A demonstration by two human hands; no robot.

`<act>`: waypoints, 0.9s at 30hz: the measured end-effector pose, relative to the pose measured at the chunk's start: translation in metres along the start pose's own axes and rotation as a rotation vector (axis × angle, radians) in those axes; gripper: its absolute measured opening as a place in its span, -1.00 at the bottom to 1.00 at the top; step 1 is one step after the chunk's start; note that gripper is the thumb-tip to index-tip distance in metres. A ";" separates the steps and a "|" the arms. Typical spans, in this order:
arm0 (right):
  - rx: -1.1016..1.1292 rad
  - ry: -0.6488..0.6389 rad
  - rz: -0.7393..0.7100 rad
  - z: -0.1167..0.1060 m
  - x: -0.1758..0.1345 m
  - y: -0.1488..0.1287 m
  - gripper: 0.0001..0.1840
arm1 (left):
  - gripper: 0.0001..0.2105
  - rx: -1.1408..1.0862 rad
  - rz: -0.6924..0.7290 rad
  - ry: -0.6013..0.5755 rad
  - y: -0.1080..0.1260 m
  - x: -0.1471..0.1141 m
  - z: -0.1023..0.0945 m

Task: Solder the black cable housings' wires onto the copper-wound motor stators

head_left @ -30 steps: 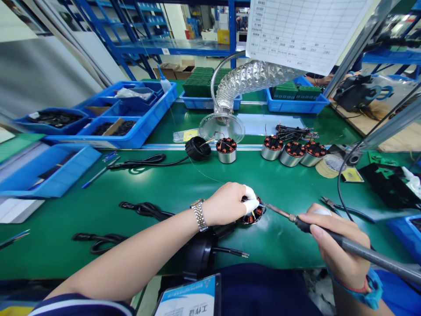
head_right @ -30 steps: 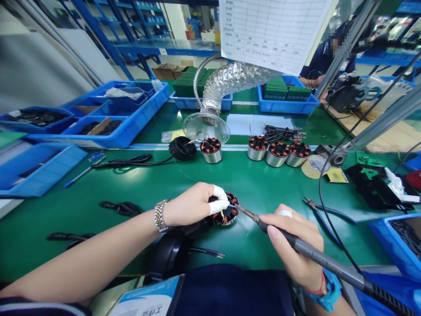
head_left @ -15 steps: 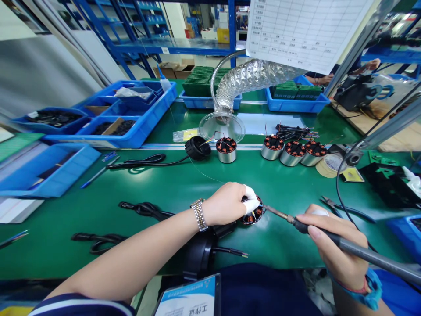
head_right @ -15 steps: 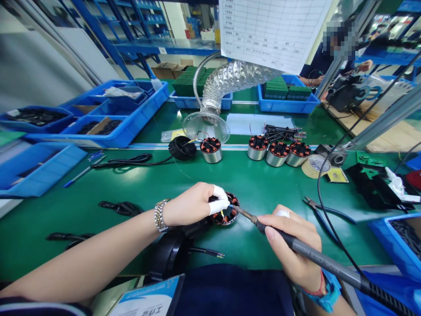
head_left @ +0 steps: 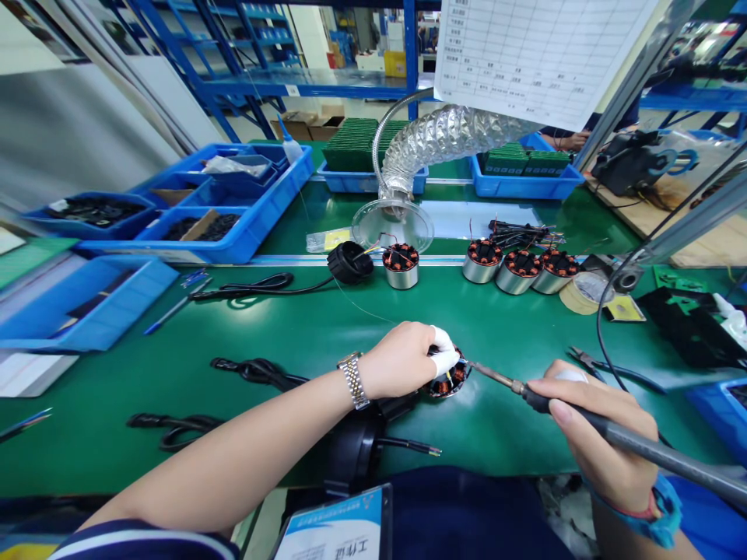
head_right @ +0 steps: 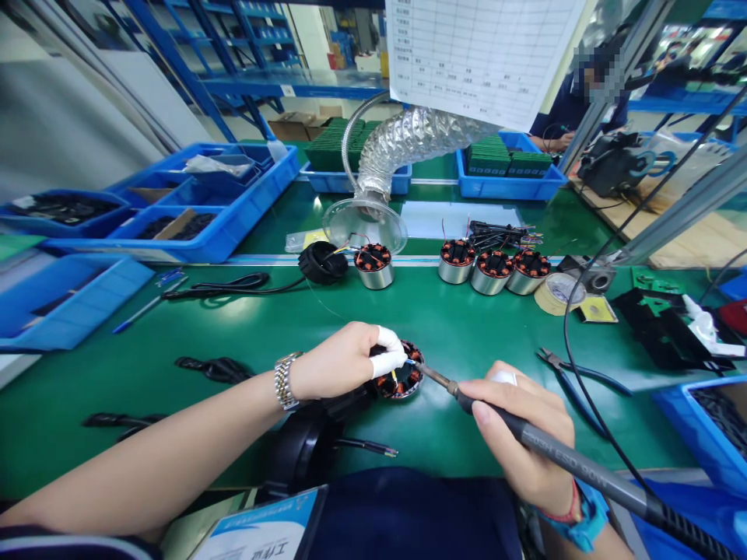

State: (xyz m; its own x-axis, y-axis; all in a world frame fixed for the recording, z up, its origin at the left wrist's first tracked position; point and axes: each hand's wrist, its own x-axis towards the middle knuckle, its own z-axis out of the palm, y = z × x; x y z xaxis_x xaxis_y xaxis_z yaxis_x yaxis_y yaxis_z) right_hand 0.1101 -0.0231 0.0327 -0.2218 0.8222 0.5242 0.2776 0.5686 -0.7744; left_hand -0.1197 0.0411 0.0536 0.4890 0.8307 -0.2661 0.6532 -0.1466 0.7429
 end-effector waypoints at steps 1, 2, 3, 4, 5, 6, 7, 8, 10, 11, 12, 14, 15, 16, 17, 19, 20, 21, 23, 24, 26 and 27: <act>-0.008 0.002 -0.001 0.000 0.000 0.000 -0.69 | -0.78 0.000 -0.002 -0.001 0.000 0.000 0.000; -0.012 0.000 -0.001 0.000 0.000 0.000 -0.69 | -0.78 0.000 -0.004 0.000 0.000 0.000 0.000; -0.013 -0.006 0.002 0.000 0.000 0.001 -0.69 | -0.77 0.001 -0.005 0.000 0.000 0.000 0.000; -0.011 -0.013 0.005 0.001 0.001 0.001 -0.70 | -0.77 0.002 -0.007 0.000 -0.001 0.000 0.000; -0.007 -0.023 0.009 0.001 0.001 0.001 -0.69 | -0.77 0.003 -0.009 0.000 -0.001 0.000 0.000; -0.003 -0.031 0.012 0.002 0.001 0.001 -0.69 | -0.77 0.004 -0.011 -0.001 -0.001 0.000 0.000; -0.001 -0.039 0.014 0.002 0.002 0.001 -0.69 | -0.77 0.004 -0.012 0.000 -0.001 0.000 0.000; -0.001 -0.043 0.011 0.002 0.002 0.000 -0.68 | -0.77 0.006 -0.011 0.003 -0.001 0.000 0.001; 0.000 -0.039 -0.002 0.002 0.002 -0.001 -0.68 | -0.77 0.009 -0.006 0.009 -0.001 0.000 0.001; 0.000 -0.030 -0.009 0.001 0.002 -0.001 -0.68 | -0.77 0.009 -0.003 0.010 -0.001 0.000 0.001; 0.002 -0.017 -0.015 0.001 0.002 -0.001 -0.68 | -0.77 0.010 -0.002 0.010 -0.001 0.000 0.001; 0.004 0.006 -0.016 0.000 0.002 -0.001 -0.68 | -0.77 0.008 -0.004 0.010 -0.001 0.000 0.001; 0.003 0.010 -0.009 0.000 0.002 -0.001 -0.68 | -0.78 0.007 -0.004 0.009 -0.001 0.000 0.001; 0.002 0.010 -0.001 0.000 0.002 -0.001 -0.68 | -0.78 0.005 -0.004 0.008 -0.001 0.000 0.001; 0.000 0.007 0.008 0.000 0.001 0.000 -0.69 | -0.78 0.004 -0.003 0.007 -0.001 0.000 0.001; 0.003 -0.006 0.018 0.001 0.001 0.000 -0.70 | -0.78 0.001 -0.001 0.007 -0.002 0.000 0.001; 0.008 -0.015 0.021 0.001 0.001 0.001 -0.70 | -0.78 0.000 0.000 0.008 -0.002 0.000 0.001; 0.015 -0.021 0.022 0.002 0.001 0.001 -0.70 | -0.78 0.000 0.000 0.010 -0.002 0.000 0.001; 0.024 -0.035 0.020 0.003 0.001 0.001 -0.69 | -0.78 0.000 -0.002 0.011 -0.002 0.000 0.001; 0.024 -0.037 0.018 0.003 0.001 0.001 -0.68 | -0.78 0.000 -0.004 0.011 -0.001 0.000 0.000; 0.025 -0.024 0.013 0.002 0.001 0.001 -0.69 | -0.79 -0.001 -0.006 0.009 -0.001 0.000 0.000; 0.027 -0.012 0.012 0.002 0.001 0.002 -0.69 | -0.79 -0.002 -0.006 0.009 -0.001 0.000 0.000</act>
State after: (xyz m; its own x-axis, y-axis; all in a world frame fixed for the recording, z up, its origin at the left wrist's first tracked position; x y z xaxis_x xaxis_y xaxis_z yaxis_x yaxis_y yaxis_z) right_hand 0.1085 -0.0218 0.0311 -0.2295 0.8287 0.5104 0.2554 0.5573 -0.7900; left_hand -0.1204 0.0411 0.0532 0.4801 0.8361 -0.2653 0.6550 -0.1404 0.7425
